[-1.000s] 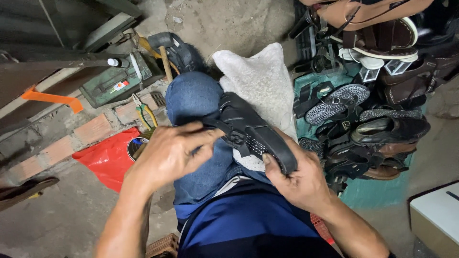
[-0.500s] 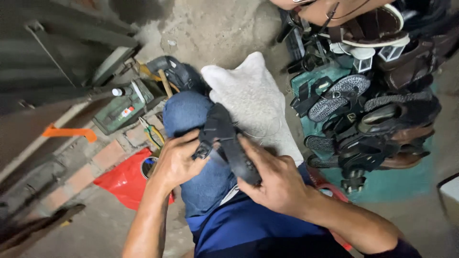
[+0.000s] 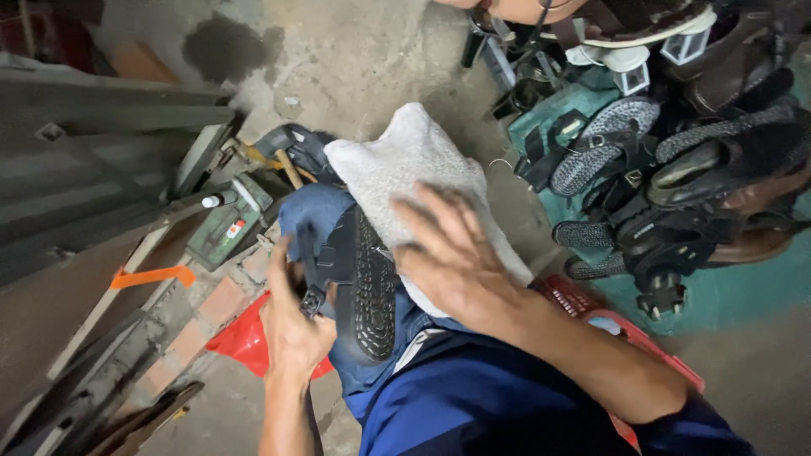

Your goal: The person sits on the floor and sews a black sandal using a needle and white thread. They repeatedly push the needle through the sandal's strap and pull the thread tight to secure the stitching. The person works on the sandal while it rests on their lap, surrounded by other footwear.

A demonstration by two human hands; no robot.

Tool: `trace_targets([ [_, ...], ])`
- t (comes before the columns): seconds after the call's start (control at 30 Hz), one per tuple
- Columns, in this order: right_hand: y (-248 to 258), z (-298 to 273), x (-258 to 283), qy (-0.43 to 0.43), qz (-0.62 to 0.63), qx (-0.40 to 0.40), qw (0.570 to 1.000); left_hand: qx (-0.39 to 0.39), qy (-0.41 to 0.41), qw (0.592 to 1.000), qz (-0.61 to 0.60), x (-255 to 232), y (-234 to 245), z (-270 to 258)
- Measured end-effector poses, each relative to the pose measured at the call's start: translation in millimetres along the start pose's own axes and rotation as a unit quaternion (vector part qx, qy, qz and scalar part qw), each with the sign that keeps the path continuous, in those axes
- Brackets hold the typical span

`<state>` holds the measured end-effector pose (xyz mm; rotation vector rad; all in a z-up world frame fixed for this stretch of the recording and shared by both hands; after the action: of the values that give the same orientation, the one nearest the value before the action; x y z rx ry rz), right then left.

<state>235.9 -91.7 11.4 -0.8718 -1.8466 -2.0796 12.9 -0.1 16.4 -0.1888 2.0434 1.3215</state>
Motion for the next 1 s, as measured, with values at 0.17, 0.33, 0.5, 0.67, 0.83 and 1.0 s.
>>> trace_targets([
  [0.17, 34, 7, 16, 0.01, 0.381, 0.187, 0.906, 0.197, 0.042, 0.975, 0.093, -17, 9, 19],
  [0.33, 20, 12, 1, -0.099, 0.394, 0.207, 0.89, 0.121, -0.101, 0.987, -0.025, -40, 9, 21],
  [0.5, -13, 19, 3, -0.067, 0.225, 0.163, 0.958, -0.025, -0.25, 0.968, 0.014, -12, -5, 7],
  [0.67, 12, 24, 15, -0.067, 0.219, 0.294, 0.928, 0.027, -0.213, 0.977, -0.007, 2, -12, -1],
  [0.83, 22, 16, 15, -0.066, 0.225, 0.205, 0.95, 0.08, -0.067, 0.994, -0.035, -1, -2, -1],
  [1.0, 7, 8, 12, -0.045, 0.223, 0.101, 0.969, 0.099, 0.086, 0.99, 0.054, 4, 1, -11],
])
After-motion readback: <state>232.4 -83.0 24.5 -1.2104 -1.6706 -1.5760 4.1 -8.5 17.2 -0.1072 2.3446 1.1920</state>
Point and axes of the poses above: each hand's wrist, its own z-axis towards the middle knuckle, its own y-axis out of the back of the hand, x = y × z, the point moved 3 cm from there along z, towards the middle knuckle, and after that the axes turned 15 degrees about -y, right-handed, at the moved point
